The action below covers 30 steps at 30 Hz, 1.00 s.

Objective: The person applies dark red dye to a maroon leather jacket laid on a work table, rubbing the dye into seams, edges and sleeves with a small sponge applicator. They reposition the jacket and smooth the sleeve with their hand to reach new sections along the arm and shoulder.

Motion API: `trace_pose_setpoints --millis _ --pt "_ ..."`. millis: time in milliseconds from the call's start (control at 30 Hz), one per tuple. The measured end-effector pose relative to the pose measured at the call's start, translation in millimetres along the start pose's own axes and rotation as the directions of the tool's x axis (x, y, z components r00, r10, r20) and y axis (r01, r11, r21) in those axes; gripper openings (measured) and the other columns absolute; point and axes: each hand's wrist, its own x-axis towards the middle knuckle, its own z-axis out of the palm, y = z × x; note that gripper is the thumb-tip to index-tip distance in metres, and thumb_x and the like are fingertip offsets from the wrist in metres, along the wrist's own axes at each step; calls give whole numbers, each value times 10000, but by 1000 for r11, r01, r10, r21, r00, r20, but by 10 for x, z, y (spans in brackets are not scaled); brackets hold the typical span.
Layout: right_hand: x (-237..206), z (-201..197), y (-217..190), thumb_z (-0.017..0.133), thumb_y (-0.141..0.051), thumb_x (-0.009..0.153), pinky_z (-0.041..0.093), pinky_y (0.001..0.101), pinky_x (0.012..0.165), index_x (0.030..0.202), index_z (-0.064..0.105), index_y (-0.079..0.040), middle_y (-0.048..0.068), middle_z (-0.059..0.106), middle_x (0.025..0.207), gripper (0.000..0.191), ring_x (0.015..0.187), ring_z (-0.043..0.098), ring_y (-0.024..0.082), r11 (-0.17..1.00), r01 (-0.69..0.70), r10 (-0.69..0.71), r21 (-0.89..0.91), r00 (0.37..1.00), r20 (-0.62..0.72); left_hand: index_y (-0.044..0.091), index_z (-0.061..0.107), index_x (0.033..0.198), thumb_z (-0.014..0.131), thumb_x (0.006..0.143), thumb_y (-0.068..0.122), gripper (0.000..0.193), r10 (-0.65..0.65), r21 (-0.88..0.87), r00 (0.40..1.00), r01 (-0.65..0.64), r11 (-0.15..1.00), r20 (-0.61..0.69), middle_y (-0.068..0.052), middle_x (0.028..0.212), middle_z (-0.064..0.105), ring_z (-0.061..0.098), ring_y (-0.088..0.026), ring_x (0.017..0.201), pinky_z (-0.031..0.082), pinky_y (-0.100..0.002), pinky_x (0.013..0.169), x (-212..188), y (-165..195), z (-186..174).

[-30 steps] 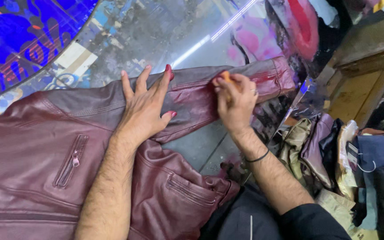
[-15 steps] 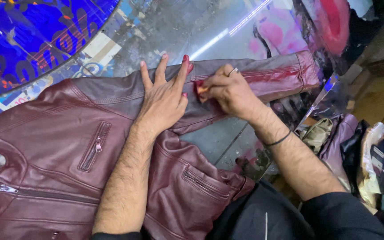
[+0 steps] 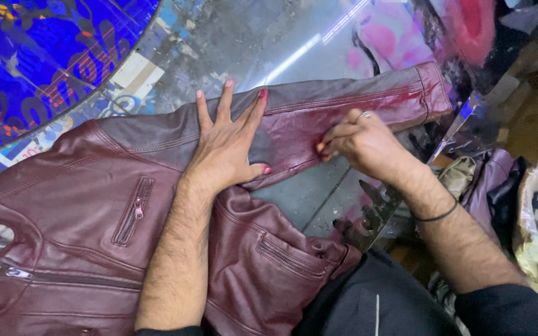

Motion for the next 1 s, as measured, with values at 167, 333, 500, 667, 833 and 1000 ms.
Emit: trace_pose_setpoints --millis 167,333,500,667,833,1000 --pt "-53 335 -310 723 -96 892 452 390 962 1069 786 -125 29 694 1212 189 1085 582 269 983 -166 112 -79 881 -459 72 139 1596 948 541 441 1379 14 12 1000 -14 1000 14 -98 1626 362 46 -461 1535 -98 -762 1135 -1 16 -20" --pt "-65 764 -252 748 -141 857 398 438 921 1053 809 -233 -33 699 1175 225 1074 595 231 954 -223 116 -198 889 -442 82 133 1595 957 530 452 1397 15 12 1000 -15 1000 17 -97 1624 362 58 -459 1538 -81 -763 1142 -5 26 -21" --pt "34 749 -207 727 -110 840 425 440 947 1081 812 -200 4 682 1189 272 1090 569 259 982 -121 43 -143 889 -456 84 112 1601 960 515 441 1424 14 17 1000 -14 1000 20 -96 1632 361 63 -456 1540 -73 -766 1144 -9 15 -14" --pt "215 700 -156 747 -130 927 421 429 901 1083 788 -204 8 671 1240 178 1101 569 260 944 -320 222 -83 798 -560 90 99 1601 962 517 453 1432 11 17 1000 -11 1000 16 -88 1634 361 61 -455 1539 -70 -768 1140 -17 24 -6" --pt "245 698 -223 726 -118 871 409 440 854 1083 787 -217 -22 667 1261 242 1083 568 238 972 -219 165 -82 890 -425 97 76 1598 959 513 452 1444 3 34 999 -4 999 42 -85 1632 358 51 -450 1540 -82 -759 1140 -2 40 -23" --pt "-5 697 -478 693 -119 808 385 459 871 1050 785 -254 5 652 1212 292 1069 555 262 950 -270 175 -154 874 -453 101 64 1599 957 513 455 1450 -17 25 999 16 1000 50 -75 1618 379 45 -446 1544 -87 -754 1145 16 73 -27"
